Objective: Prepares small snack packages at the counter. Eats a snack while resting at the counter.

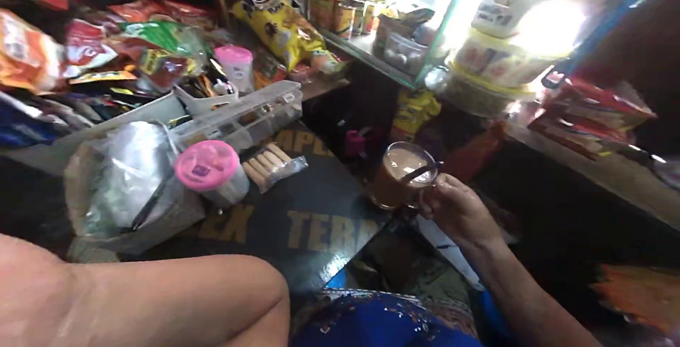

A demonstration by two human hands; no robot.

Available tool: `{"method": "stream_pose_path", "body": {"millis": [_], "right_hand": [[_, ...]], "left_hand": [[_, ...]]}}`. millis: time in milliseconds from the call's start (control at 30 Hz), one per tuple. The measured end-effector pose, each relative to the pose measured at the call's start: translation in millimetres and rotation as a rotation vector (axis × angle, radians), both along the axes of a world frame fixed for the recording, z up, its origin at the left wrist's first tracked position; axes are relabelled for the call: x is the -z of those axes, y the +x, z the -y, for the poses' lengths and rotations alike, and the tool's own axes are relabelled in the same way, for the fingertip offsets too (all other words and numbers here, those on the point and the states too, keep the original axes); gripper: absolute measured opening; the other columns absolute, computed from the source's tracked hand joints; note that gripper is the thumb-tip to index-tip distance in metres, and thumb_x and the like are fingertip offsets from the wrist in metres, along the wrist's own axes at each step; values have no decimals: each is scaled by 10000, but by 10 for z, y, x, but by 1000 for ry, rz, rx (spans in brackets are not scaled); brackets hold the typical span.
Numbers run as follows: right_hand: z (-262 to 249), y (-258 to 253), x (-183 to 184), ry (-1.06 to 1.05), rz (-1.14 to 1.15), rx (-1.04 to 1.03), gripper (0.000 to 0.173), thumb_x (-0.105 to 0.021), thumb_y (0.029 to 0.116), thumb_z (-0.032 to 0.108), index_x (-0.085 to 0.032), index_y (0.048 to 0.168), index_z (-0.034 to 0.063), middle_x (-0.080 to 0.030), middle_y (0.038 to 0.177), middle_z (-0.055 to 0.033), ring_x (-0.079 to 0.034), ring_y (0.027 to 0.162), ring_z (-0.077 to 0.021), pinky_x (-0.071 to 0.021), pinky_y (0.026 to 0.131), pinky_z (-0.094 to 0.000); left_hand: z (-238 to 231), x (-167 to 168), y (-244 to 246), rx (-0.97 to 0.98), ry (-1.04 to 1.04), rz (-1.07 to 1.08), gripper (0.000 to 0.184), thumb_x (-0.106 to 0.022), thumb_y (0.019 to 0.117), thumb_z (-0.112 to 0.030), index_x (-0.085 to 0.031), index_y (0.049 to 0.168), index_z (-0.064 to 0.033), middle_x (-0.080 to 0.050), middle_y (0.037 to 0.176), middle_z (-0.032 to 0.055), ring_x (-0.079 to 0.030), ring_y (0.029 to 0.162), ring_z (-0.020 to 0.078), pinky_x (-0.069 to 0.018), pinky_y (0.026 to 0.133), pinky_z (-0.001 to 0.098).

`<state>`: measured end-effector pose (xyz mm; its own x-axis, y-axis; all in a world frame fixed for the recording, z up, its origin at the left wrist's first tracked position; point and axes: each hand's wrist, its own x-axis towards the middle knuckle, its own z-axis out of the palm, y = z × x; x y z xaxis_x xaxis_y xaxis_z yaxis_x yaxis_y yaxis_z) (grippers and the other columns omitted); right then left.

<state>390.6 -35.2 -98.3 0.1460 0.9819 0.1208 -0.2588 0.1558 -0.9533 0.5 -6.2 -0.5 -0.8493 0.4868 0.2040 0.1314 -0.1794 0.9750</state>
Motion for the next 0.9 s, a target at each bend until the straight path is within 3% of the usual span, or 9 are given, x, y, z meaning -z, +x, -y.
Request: {"method": "stream_pose_path", "body": {"millis": [133, 367, 433, 500, 600, 667, 733, 800, 900], "right_hand": [[-299, -328, 128, 17, 21, -117, 225, -485, 1008, 201, -624, 831, 207, -605, 651, 99, -589, 596, -14, -520, 605, -190], [-673, -631, 229, 69, 54, -160, 220, -482, 1018, 176, -626, 851, 177, -621, 680, 76, -611, 633, -26, -536, 645, -193], [-738, -695, 250, 77, 57, -164, 209, -490, 1015, 171, -630, 860, 175, -633, 699, 71, -616, 648, -30, -539, 656, -199], [-787, -764, 262, 92, 53, -175, 206, -494, 1022, 173, -636, 873, 176, -639, 708, 73, -620, 660, -29, -539, 664, -202], [-852, -850, 254, 93, 58, -198, 181, -490, 1031, 170, -620, 906, 177, -632, 715, 80, -615, 669, -25, -535, 676, -204], [-893, -895, 231, 82, 67, -191, 178, -473, 1031, 150, -605, 912, 159, -628, 707, 79, -617, 661, -26, -541, 672, -207], [-953, -914, 204, 76, 72, -184, 166, -465, 1030, 132, -591, 922, 127, -632, 711, 69, -621, 655, -32, -544, 661, -207], [-1016, -897, 174, 59, 79, -178, 170, -453, 1033, 121, -587, 927, 106, -642, 733, 57, -626, 662, -36, -545, 652, -205], [-1082, -873, 160, 7, 105, -181, 165, -459, 1035, 122, -593, 947, 85, -659, 793, 37, -637, 703, -47, -550, 669, -214]], "left_hand": [[39, 151, -211, -88, -89, -91, 225, -425, 1069, -150, -575, 1016, 8, -586, 870, 24, -594, 798, 64, -499, 740, 252], [47, 793, -741, -159, 164, -299, 214, -437, 1011, -18, -557, 1032, 158, -595, 887, 119, -623, 829, 117, -520, 735, 266], [13, 451, -513, -174, 94, -234, 217, -436, 978, -29, -543, 1023, 155, -572, 853, 111, -611, 781, 114, -518, 699, 256], [-24, -160, -109, -185, 47, -28, 188, -388, 1060, -25, -538, 995, 68, -565, 817, 33, -575, 748, 31, -477, 721, 174], [-45, -521, 107, 125, 318, -119, 284, -356, 1009, 102, -445, 1263, 193, -608, 1129, 118, -587, 1087, 41, -438, 974, 151], [-204, -503, 103, 264, 674, -180, 229, -376, 1013, 107, -488, 1204, 165, -631, 1183, 153, -616, 1165, 137, -476, 1029, 237], [-557, -286, -473, 691, 848, -794, 355, -400, 1084, -72, -467, 1348, 155, -541, 1434, 212, -518, 1363, 226, -437, 1142, 327], [-694, -453, -280, 600, 651, -1029, 355, -479, 1067, -214, -621, 1207, 80, -629, 1288, 167, -581, 1225, 167, -464, 1046, 312], [-681, -499, 311, 620, 18, -1218, 266, -546, 1023, -163, -713, 1080, 36, -669, 1181, 232, -633, 1153, 339, -480, 1009, 518]]}}
